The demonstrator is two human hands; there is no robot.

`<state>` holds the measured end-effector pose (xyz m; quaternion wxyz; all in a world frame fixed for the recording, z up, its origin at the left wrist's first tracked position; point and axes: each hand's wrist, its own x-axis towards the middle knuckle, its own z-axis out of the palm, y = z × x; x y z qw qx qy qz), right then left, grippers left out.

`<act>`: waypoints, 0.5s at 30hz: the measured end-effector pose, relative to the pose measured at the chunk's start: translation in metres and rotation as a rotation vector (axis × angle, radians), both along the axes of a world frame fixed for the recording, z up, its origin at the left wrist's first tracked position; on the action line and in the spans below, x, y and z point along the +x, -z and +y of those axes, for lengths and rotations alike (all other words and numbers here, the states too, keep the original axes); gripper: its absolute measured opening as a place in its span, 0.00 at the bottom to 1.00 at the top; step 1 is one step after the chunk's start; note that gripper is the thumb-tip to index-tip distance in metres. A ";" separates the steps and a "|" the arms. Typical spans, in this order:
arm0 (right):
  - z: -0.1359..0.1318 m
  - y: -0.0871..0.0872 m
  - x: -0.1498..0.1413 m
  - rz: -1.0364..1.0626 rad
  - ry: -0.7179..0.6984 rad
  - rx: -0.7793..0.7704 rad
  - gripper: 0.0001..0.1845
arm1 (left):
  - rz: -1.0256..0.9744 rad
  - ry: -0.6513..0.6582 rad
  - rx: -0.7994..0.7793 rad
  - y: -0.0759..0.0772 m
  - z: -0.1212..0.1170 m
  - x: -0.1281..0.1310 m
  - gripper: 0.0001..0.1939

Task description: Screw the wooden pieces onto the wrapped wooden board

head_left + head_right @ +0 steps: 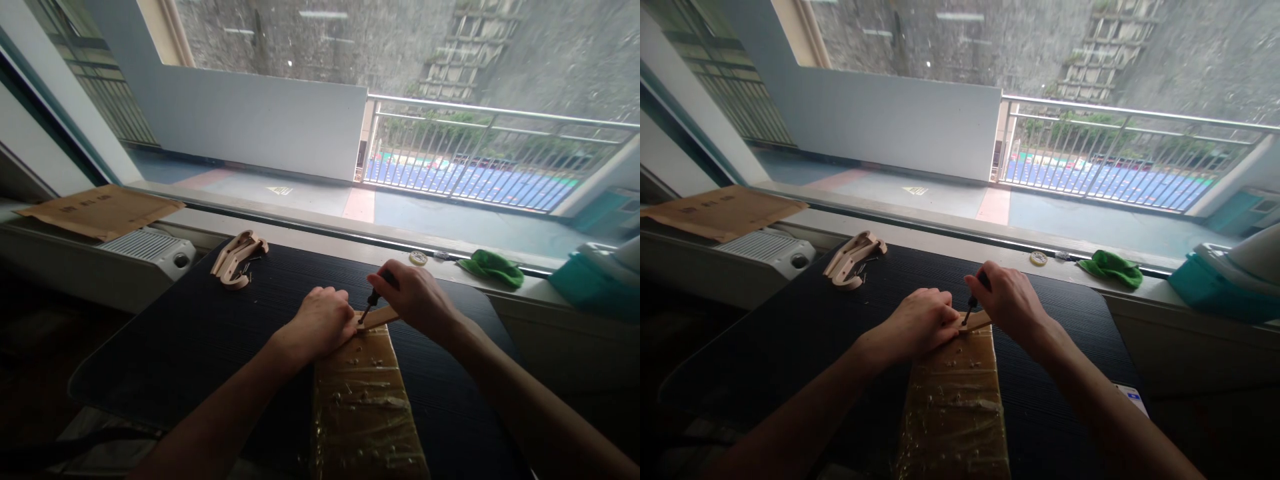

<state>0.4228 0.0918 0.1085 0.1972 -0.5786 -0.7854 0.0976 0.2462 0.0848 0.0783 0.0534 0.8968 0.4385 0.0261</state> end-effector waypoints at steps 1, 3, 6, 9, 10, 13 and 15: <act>-0.001 0.001 0.001 0.003 0.022 0.006 0.17 | 0.001 -0.002 -0.002 -0.001 0.000 0.000 0.15; -0.003 -0.001 0.004 -0.019 0.005 -0.013 0.16 | 0.003 0.000 -0.005 -0.002 -0.001 0.000 0.15; -0.008 -0.012 0.006 -0.081 -0.150 -0.045 0.10 | 0.006 0.006 0.001 -0.002 -0.002 -0.001 0.14; -0.011 -0.022 0.003 -0.136 -0.353 -0.040 0.08 | -0.003 0.020 0.001 0.000 -0.001 -0.003 0.14; -0.011 -0.024 0.001 -0.151 -0.402 -0.041 0.08 | -0.010 0.025 0.000 0.000 -0.001 -0.003 0.14; -0.008 -0.023 -0.007 -0.150 -0.412 -0.049 0.08 | -0.026 0.026 0.004 0.002 0.000 -0.003 0.14; -0.003 -0.018 -0.011 -0.120 -0.310 -0.066 0.09 | -0.021 0.017 0.010 0.002 0.001 -0.001 0.14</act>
